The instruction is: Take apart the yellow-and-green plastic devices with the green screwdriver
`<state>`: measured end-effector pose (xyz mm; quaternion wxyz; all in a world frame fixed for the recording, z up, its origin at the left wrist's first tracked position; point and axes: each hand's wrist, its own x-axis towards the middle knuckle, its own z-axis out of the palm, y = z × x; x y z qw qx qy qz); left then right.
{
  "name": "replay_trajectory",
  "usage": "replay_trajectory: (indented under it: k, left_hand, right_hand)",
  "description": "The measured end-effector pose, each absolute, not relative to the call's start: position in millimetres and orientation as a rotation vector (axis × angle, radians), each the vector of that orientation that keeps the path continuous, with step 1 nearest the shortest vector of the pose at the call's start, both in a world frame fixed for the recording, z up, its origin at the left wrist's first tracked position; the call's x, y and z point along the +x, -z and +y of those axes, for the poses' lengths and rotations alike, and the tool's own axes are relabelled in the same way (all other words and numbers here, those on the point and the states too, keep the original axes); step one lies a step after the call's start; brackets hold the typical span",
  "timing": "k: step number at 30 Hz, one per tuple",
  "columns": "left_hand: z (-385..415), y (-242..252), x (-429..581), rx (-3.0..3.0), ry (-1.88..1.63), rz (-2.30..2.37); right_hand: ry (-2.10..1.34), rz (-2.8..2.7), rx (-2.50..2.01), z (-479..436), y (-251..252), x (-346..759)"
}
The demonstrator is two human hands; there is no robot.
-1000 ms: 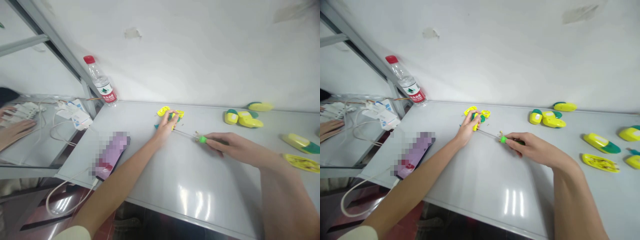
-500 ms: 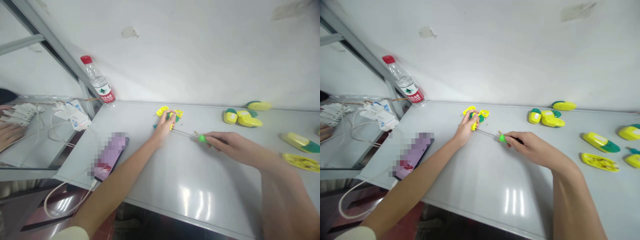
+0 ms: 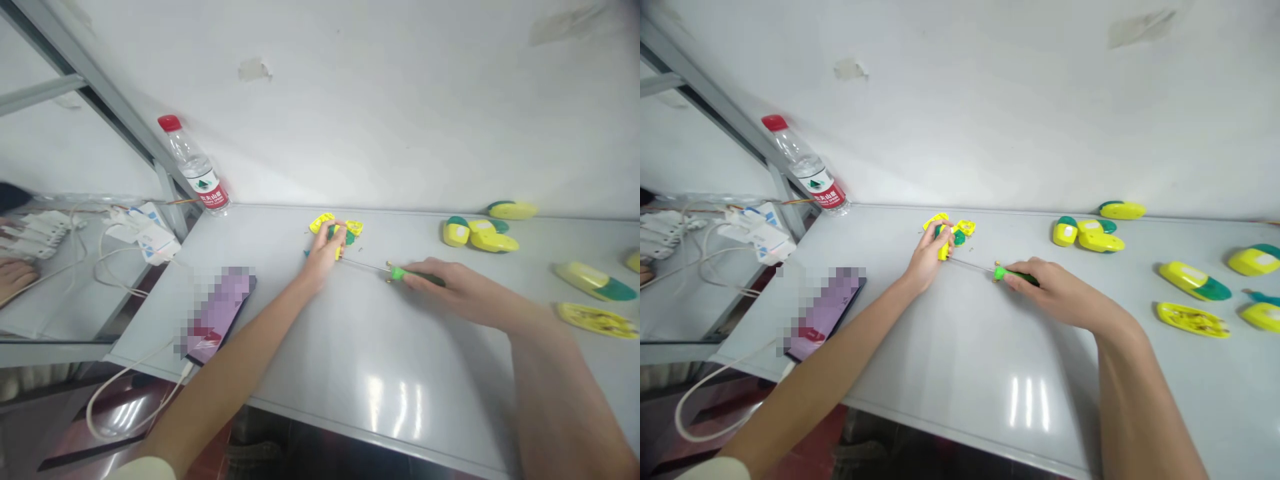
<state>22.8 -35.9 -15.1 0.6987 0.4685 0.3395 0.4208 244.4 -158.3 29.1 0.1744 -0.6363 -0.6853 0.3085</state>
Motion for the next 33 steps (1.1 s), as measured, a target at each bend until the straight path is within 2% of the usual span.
replay_trajectory:
  k: [4, 10, 14, 18, 25, 30, 33]
  left_hand:
    - [-36, 15, 22, 1.062, -0.933, 0.757]
    - [-38, 14, 22, 1.095, -0.942, 0.806]
    - [-41, 12, 24, 1.101, -0.938, 0.838]
    - [-41, 12, 24, 1.130, -0.930, 0.831]
    - [-39, 14, 23, 1.124, -0.951, 0.831]
    - [-40, 14, 24, 1.119, -0.951, 0.828]
    - [-41, 14, 24, 1.135, -0.949, 0.837]
  right_hand:
    - [-0.928, -1.893, -1.845, -160, -35, 241]
    - [-0.657, -1.848, -1.786, -154, -28, 239]
    - [-0.886, -1.865, -1.793, -157, -32, 242]
    - [-0.969, -1.842, -1.813, -161, -40, 243]
    - [-0.779, -1.811, -1.724, -157, -32, 243]
    - [-1.053, -1.961, -1.812, -160, -32, 241]
    - [-0.951, -1.945, -1.824, -160, -34, 239]
